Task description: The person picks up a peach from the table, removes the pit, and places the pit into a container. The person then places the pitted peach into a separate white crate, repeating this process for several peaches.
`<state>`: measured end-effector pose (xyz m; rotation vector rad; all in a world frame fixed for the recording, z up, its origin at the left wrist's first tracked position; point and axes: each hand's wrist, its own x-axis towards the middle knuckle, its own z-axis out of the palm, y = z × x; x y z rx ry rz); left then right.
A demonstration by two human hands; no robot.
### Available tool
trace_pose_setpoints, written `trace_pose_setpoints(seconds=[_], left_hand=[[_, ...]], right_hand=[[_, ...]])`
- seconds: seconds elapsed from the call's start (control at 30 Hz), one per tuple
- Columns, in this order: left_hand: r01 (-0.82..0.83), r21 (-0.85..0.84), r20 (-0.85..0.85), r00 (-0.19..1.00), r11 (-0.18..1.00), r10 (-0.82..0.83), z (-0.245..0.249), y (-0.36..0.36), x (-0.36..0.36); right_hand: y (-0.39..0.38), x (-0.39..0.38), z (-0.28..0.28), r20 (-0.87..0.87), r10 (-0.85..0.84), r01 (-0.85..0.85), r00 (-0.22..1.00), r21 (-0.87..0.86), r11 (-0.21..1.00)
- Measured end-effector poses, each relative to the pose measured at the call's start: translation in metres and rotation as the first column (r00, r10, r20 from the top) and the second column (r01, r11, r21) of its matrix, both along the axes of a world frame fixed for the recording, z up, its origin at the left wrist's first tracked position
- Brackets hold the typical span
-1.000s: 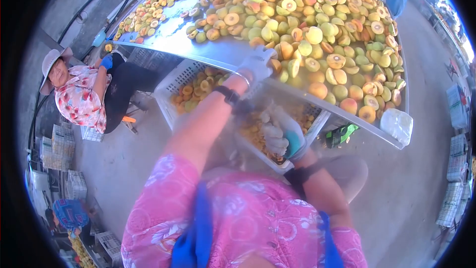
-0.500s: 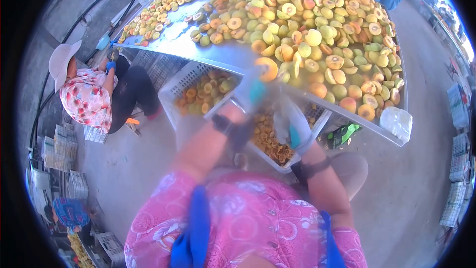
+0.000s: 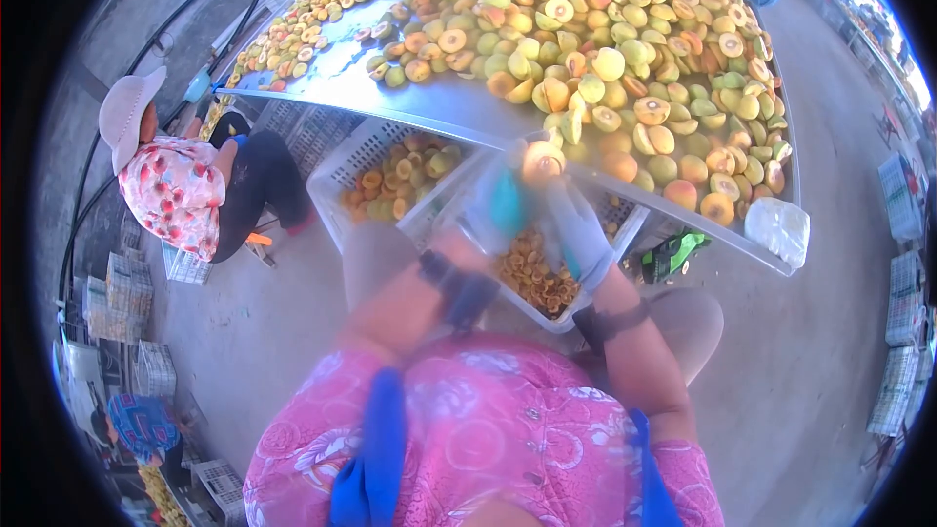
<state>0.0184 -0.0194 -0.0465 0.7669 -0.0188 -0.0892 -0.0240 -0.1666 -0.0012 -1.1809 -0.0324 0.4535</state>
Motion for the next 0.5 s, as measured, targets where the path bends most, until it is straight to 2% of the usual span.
trace_pose_setpoints(seconds=[0.1, 0.17, 0.2, 0.23, 0.27, 0.33, 0.43, 0.5], left_hand=[[-0.007, 0.026, 0.026, 1.000, 1.000, 0.006, -0.005, 0.001, -0.001], [-0.014, 0.059, 0.062, 0.998, 0.998, 0.011, -0.019, 0.003, 0.003], [-0.115, 0.159, 0.058, 0.993, 0.980, 0.107, -0.023, 0.001, 0.005], [-0.213, 0.259, 0.064, 0.977, 0.942, 0.203, -0.027, 0.001, 0.007], [-0.212, 0.259, 0.063, 0.977, 0.942, 0.203, -0.031, 0.004, 0.007], [0.009, 0.013, -0.042, 0.999, 1.000, -0.008, 0.005, 0.001, -0.004], [-0.065, 0.104, -0.042, 0.997, 0.992, 0.069, -0.001, 0.000, -0.001], [-0.052, 0.135, -0.021, 0.998, 0.990, 0.055, 0.000, 0.003, -0.003]], right_hand=[[0.002, 0.001, 0.001, -0.012, -0.017, 0.016, 1.000, -0.067, 0.998], [0.000, 0.003, 0.002, 0.136, -0.018, 0.044, 0.991, -0.192, 0.980], [-0.002, 0.005, -0.002, 0.135, -0.017, 0.043, 0.991, -0.192, 0.981], [-0.004, 0.008, -0.010, 0.181, 0.038, 0.016, 0.983, -0.286, 0.958], [-0.005, 0.010, -0.016, 0.220, 0.096, -0.005, 0.971, -0.380, 0.925], [-0.001, 0.010, -0.020, 0.251, 0.079, 0.024, 0.965, -0.383, 0.924], [0.002, 0.011, -0.026, 0.340, 0.067, 0.076, 0.938, -0.391, 0.917], [0.003, 0.011, -0.027, 0.397, 0.076, 0.096, 0.915, -0.396, 0.913]])
